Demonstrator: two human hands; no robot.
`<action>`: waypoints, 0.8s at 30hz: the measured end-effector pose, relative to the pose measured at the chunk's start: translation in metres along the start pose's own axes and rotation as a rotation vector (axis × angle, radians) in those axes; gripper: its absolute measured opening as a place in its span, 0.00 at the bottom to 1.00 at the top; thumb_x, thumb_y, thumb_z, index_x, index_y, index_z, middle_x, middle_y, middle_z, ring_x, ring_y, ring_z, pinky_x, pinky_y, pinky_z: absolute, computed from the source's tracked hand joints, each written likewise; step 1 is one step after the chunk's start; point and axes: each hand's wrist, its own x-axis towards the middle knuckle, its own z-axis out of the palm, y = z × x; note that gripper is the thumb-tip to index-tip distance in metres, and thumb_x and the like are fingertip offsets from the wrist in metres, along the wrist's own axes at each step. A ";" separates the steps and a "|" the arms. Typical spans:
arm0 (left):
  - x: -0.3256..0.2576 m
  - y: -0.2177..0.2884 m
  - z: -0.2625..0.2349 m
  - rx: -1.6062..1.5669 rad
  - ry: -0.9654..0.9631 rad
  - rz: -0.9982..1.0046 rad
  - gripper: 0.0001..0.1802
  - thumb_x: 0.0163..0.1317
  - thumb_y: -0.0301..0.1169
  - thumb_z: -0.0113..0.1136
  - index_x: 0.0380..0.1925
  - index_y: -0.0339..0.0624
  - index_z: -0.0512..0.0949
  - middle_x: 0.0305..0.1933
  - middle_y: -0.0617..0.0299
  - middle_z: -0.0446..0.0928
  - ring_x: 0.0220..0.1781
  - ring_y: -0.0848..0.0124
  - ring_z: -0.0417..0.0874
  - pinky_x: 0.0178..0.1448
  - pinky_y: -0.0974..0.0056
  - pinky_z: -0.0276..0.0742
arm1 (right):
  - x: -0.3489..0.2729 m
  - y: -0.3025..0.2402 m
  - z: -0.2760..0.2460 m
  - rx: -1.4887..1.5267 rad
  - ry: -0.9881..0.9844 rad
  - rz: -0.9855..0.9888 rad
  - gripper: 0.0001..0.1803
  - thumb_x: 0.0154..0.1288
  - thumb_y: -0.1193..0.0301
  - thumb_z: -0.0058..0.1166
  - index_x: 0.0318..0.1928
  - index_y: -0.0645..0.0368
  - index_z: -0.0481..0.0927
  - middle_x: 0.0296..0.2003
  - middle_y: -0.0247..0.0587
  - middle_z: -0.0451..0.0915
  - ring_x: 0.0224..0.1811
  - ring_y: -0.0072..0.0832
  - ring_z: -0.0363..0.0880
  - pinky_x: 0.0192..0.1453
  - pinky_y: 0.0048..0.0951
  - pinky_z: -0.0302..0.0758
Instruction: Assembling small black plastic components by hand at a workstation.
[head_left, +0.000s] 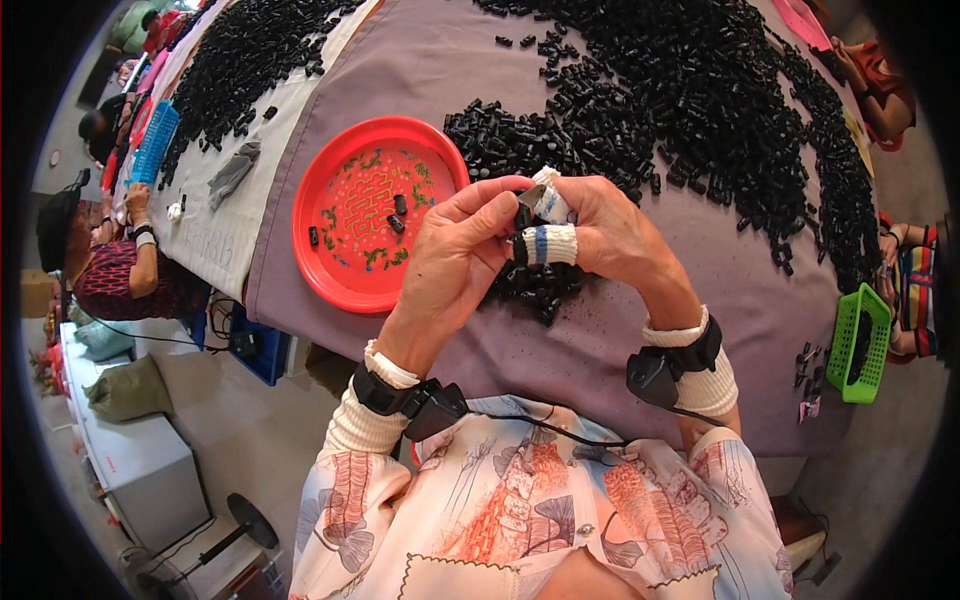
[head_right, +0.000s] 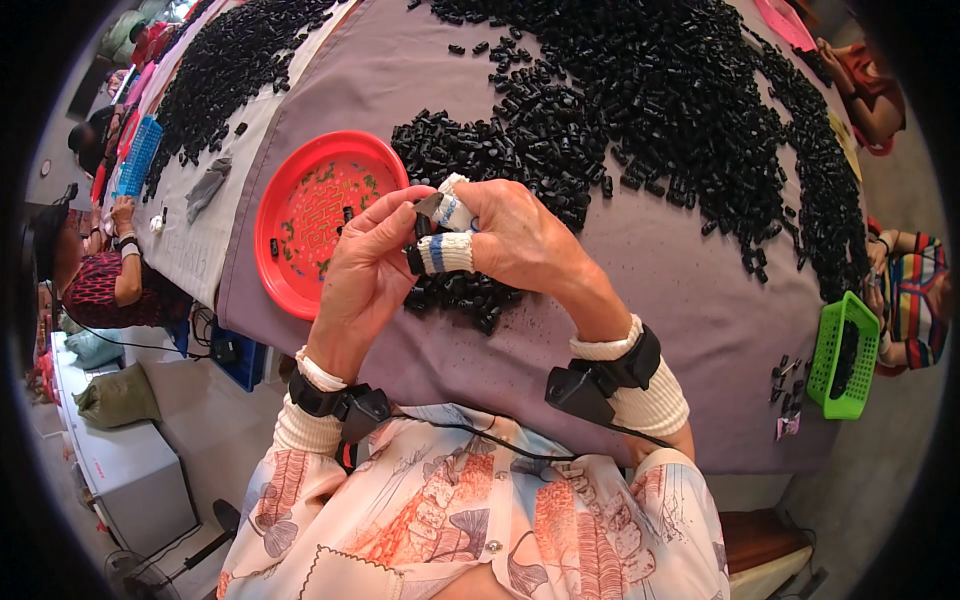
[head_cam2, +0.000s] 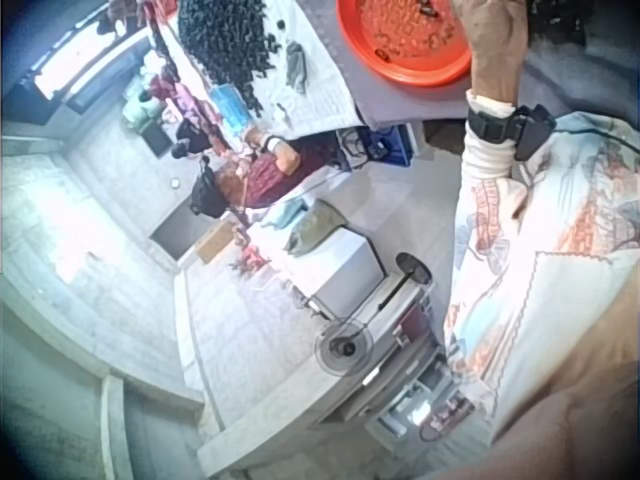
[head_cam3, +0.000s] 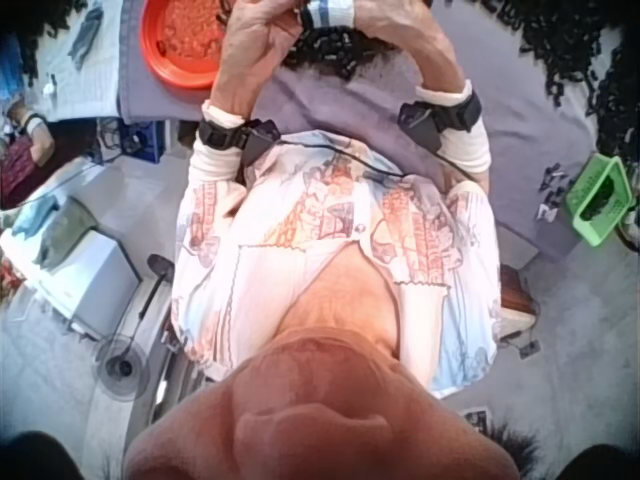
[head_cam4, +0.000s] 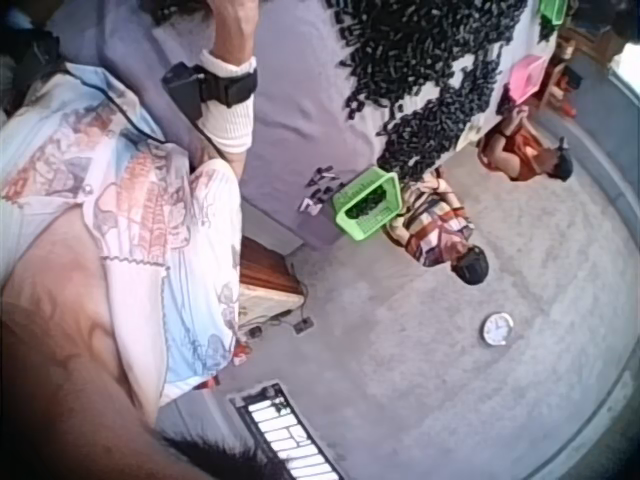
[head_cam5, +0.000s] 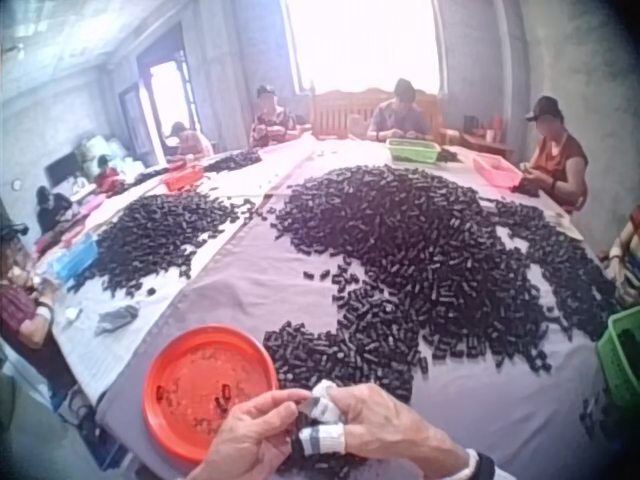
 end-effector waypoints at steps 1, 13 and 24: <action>0.000 0.000 0.001 -0.009 0.008 -0.005 0.13 0.63 0.27 0.52 0.46 0.33 0.74 0.41 0.59 0.78 0.39 0.76 0.78 0.44 0.68 0.77 | 0.000 0.001 0.001 0.002 0.014 -0.040 0.20 0.46 0.60 0.63 0.25 0.65 0.73 0.17 0.36 0.68 0.20 0.24 0.65 0.26 0.29 0.65; 0.002 0.000 0.003 -0.021 0.031 -0.009 0.12 0.63 0.27 0.53 0.44 0.32 0.75 0.41 0.59 0.78 0.41 0.74 0.78 0.45 0.68 0.76 | -0.001 -0.001 0.002 -0.055 0.035 -0.134 0.17 0.51 0.62 0.60 0.28 0.66 0.74 0.17 0.38 0.69 0.20 0.23 0.66 0.26 0.29 0.66; 0.003 -0.001 0.006 0.015 0.035 0.014 0.11 0.62 0.26 0.54 0.42 0.32 0.76 0.40 0.58 0.78 0.40 0.73 0.79 0.44 0.68 0.77 | -0.003 -0.003 0.001 -0.047 0.016 -0.100 0.17 0.53 0.63 0.59 0.29 0.66 0.74 0.17 0.38 0.69 0.20 0.24 0.66 0.27 0.30 0.66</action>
